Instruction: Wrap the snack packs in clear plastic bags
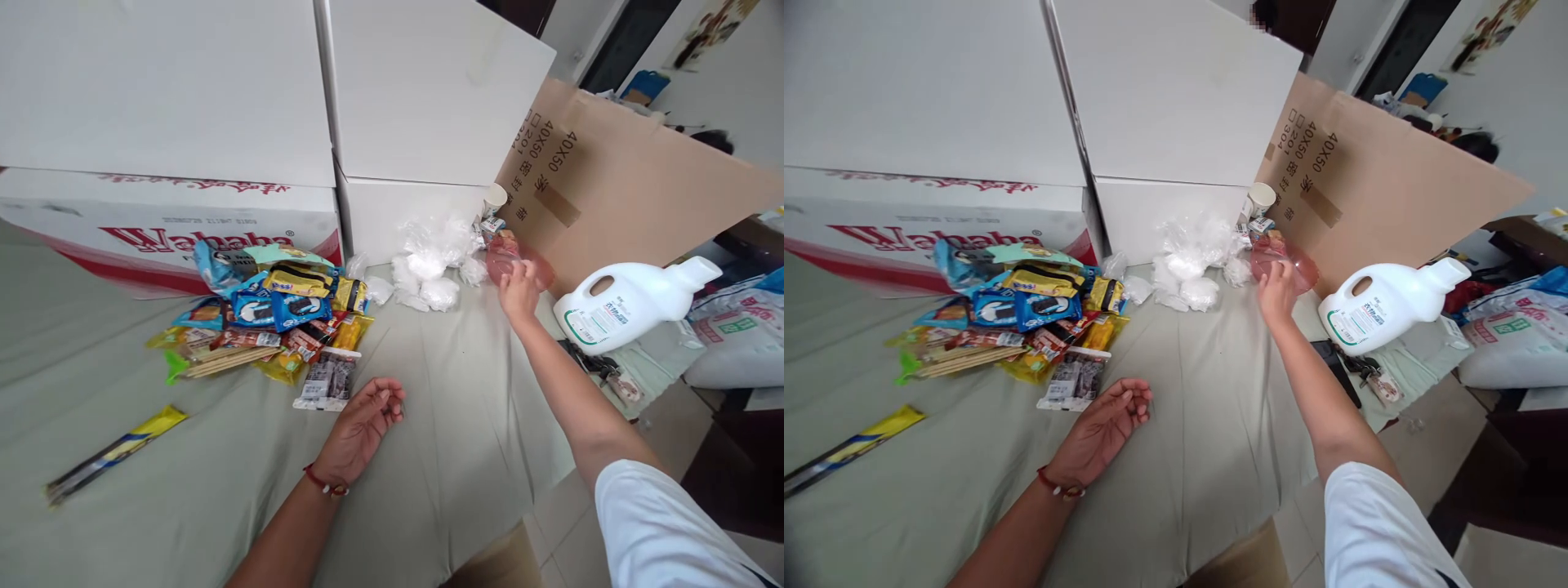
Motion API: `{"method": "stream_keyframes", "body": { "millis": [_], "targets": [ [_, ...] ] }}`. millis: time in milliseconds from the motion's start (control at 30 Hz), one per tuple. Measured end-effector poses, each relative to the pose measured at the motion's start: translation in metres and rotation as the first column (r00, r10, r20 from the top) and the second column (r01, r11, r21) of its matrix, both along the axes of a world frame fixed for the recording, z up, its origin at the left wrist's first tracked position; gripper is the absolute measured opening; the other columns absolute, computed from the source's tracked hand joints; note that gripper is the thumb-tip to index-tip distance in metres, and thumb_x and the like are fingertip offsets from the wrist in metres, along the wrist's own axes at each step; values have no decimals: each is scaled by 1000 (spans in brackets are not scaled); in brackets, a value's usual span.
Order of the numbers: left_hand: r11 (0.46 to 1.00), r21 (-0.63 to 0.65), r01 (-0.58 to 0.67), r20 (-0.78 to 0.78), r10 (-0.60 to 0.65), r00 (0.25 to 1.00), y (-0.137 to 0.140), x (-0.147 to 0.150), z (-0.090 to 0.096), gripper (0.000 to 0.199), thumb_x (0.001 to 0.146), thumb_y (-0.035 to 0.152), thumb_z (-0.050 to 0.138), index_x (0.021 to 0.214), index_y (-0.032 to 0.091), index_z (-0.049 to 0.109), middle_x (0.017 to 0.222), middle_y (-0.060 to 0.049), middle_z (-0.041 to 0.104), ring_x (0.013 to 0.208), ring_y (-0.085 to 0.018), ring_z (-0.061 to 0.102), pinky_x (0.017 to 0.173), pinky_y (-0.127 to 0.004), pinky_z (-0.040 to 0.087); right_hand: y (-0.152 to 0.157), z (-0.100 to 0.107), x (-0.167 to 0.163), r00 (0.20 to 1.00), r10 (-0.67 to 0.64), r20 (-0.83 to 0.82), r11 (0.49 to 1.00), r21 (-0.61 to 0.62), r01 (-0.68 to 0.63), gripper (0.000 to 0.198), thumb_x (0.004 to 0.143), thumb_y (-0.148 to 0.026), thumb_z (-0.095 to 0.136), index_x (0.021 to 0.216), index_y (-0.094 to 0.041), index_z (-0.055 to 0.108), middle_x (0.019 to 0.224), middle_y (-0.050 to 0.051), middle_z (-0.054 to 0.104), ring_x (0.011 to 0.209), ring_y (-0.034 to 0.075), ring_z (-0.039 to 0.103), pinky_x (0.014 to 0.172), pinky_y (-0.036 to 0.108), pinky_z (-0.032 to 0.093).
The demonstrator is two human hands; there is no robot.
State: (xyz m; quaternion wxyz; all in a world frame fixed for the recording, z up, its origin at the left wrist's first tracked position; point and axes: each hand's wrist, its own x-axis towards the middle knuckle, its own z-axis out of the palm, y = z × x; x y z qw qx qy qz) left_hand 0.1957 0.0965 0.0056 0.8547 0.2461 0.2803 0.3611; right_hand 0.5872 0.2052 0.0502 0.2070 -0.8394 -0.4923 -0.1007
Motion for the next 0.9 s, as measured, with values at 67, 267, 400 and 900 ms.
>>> {"method": "stream_keyframes", "body": {
  "millis": [67, 267, 400, 900],
  "targets": [
    [1000, -1, 4, -9, -4, 1000, 0, 0, 0, 29, 81, 37, 82, 100, 17, 74, 95, -6, 69, 78, -13, 58, 74, -27, 49, 18, 0, -15, 981, 188, 38, 982, 26, -189, 45, 100, -36, 38, 139, -18, 53, 146, 16, 50, 136, 28, 45, 115, 42, 33],
    [1000, -14, -4, -15, 4, 1000, -1, 0, 1, 26, 82, 35, 80, 100, 17, 73, 95, -6, 69, 76, -14, 57, 73, -29, 47, 117, -4, -30, 955, 184, -232, 983, 29, -182, 64, 103, -45, 36, 155, -8, 33, 159, 19, 39, 149, 28, 30, 124, 45, 17],
    [1000, -13, -16, -12, 16, 1000, -2, 0, 2, 26, 83, 36, 80, 98, 17, 73, 94, -6, 68, 76, -13, 56, 72, -29, 46, 151, -14, -31, 885, 52, -463, 993, -71, -95, 64, 104, -49, 30, 154, -9, 37, 153, 18, 47, 141, 29, 43, 120, 45, 29],
    [999, -20, -43, 10, 43, 999, -1, -2, 2, 29, 78, 38, 83, 94, 17, 72, 94, -6, 67, 76, -13, 55, 71, -29, 46, 32, -2, -39, 995, 101, -22, 953, 289, -90, 53, 100, -47, 37, 143, -18, 51, 153, 19, 38, 144, 31, 37, 117, 50, 32]
  ]
}}
